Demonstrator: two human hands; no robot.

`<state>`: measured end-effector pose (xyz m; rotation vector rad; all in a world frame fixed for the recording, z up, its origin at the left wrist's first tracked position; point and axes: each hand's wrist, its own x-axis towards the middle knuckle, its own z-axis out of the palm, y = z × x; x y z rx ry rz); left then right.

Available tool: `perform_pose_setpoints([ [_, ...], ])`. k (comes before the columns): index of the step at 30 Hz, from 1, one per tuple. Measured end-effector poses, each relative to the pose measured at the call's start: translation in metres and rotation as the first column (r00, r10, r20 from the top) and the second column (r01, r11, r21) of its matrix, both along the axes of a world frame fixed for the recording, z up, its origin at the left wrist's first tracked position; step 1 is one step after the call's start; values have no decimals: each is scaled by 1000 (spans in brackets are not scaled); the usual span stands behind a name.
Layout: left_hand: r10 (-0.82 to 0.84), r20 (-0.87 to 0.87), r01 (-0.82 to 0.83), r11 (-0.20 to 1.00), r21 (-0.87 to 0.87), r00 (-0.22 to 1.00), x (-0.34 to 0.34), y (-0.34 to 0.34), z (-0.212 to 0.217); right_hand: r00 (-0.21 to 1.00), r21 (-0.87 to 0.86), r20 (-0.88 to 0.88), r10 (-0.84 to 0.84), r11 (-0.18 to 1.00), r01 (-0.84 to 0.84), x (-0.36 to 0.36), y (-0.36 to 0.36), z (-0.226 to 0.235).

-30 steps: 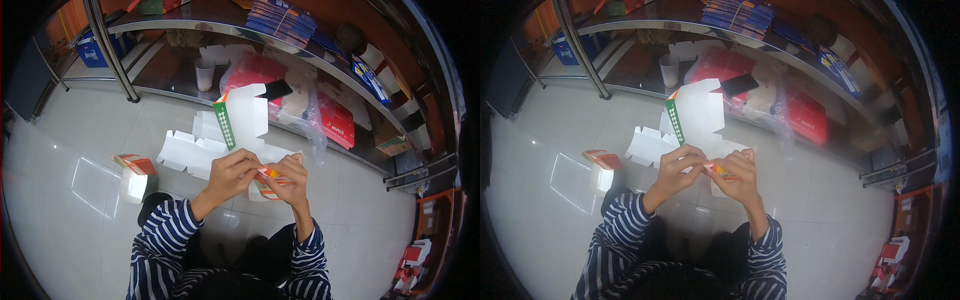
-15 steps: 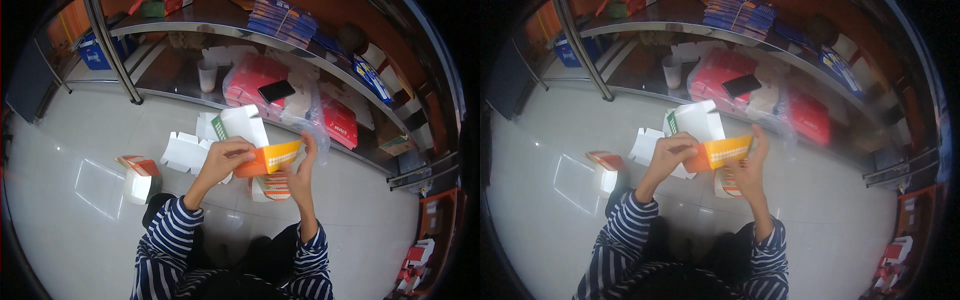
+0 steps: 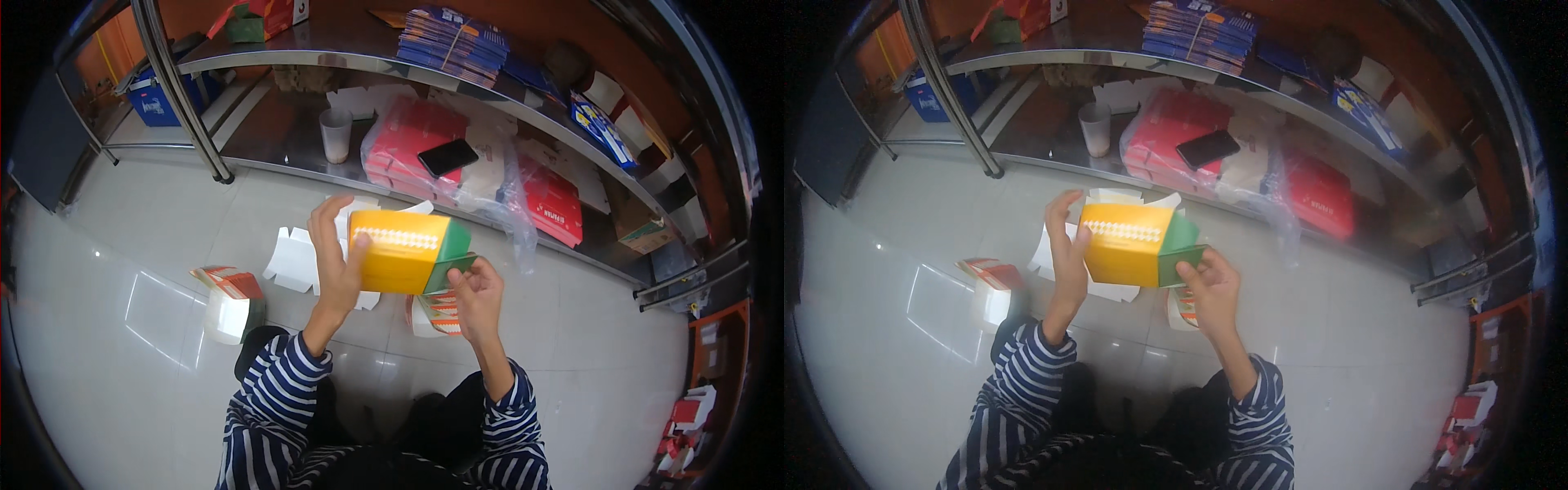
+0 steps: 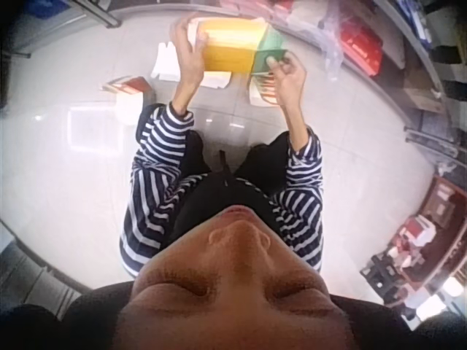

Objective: The person sits on the floor and assembles small, flat-packed cardboard boxes. They fold the sides and flaps of the boxes to form a rectangular shape, handling multiple units in a repetitive manner.

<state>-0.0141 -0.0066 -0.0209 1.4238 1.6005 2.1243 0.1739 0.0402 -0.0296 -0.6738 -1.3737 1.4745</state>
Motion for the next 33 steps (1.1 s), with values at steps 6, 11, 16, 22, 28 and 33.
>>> perform_pose_setpoints([
  [6,-108,-440,47,988,-146,892,14,-13,14,929,808,186,-321,588,42,-5,-13,3],
  [11,-327,-235,293,941,-168,916,16,-11,4,870,918,115,-480,387,92,-6,-20,3],
  [16,-458,-235,422,887,-188,857,15,-12,7,854,913,26,-519,360,191,-8,-28,-2],
  [22,-507,-256,445,855,-265,823,11,-11,4,848,905,54,-527,385,182,-11,-28,-2],
  [28,-484,-257,431,870,-238,836,10,-11,4,867,882,120,-484,452,130,-10,-26,6],
  [33,-505,-271,446,859,-252,819,9,-11,3,861,878,149,-486,466,111,-11,-24,7],
])
